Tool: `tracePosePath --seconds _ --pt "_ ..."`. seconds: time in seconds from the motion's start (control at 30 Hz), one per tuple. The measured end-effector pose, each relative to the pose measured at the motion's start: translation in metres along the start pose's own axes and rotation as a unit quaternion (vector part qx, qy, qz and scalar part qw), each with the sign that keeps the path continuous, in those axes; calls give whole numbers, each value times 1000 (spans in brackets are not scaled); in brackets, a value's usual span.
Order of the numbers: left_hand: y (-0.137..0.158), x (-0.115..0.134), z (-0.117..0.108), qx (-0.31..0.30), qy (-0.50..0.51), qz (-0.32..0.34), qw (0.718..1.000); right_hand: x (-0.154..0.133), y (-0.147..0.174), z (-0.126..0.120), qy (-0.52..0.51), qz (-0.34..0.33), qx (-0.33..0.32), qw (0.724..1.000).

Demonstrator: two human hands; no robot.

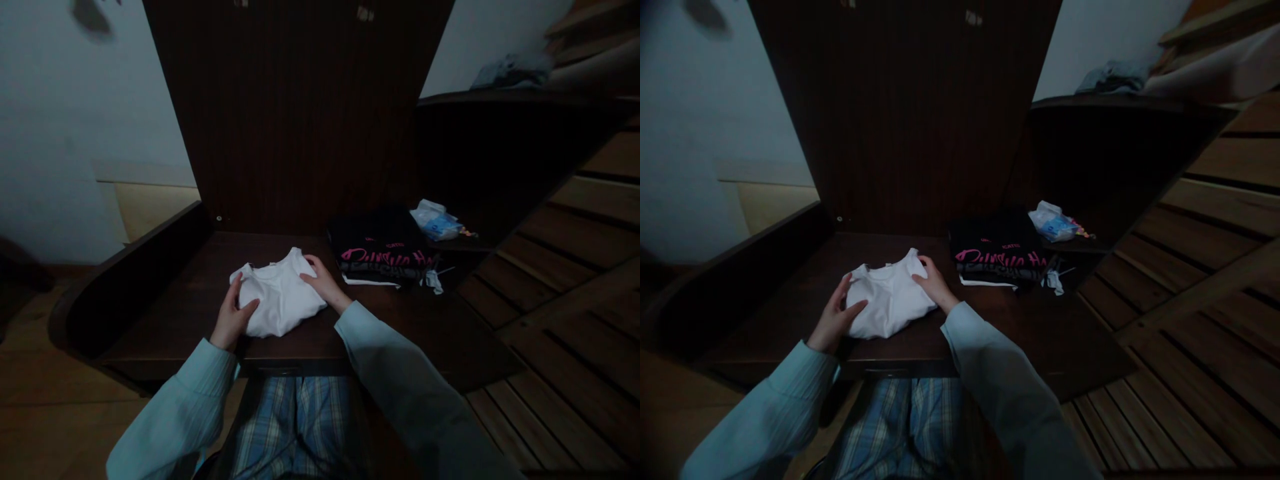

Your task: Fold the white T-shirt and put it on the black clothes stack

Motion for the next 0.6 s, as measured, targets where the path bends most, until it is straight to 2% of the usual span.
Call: tracePosePath --seconds 0.1,0.17,0.27,0.37,0.43,0.5,0.6 --pt "-17 35 10 -10 15 35 999 -30 -16 -22 -53 -94 0 994" --pt "-32 66 23 -13 17 74 997 -54 -28 -49 -38 -117 6 992" --pt "-58 119 55 0 15 169 985 -91 -46 -111 19 -147 59 987" --pt "-83 162 107 -17 -2 249 968 -114 -61 -189 120 -180 136 967" --pt "-98 178 148 -32 -11 275 961 -114 -68 -239 171 -189 182 950" --pt "-109 180 190 -55 -19 268 962 -98 -70 -276 193 -167 210 944" --pt "-114 158 242 -124 -67 196 971 -56 -64 -299 259 -66 226 937"
Point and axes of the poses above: each hand's wrist, its own y-axis away from the middle knuckle, its own z-axis out of the palm, x = y × z, the point moved 4 cm from there along -y, towards the middle knuckle, and after that the axes turned 8 degrees about -y, right-handed, at the moved point
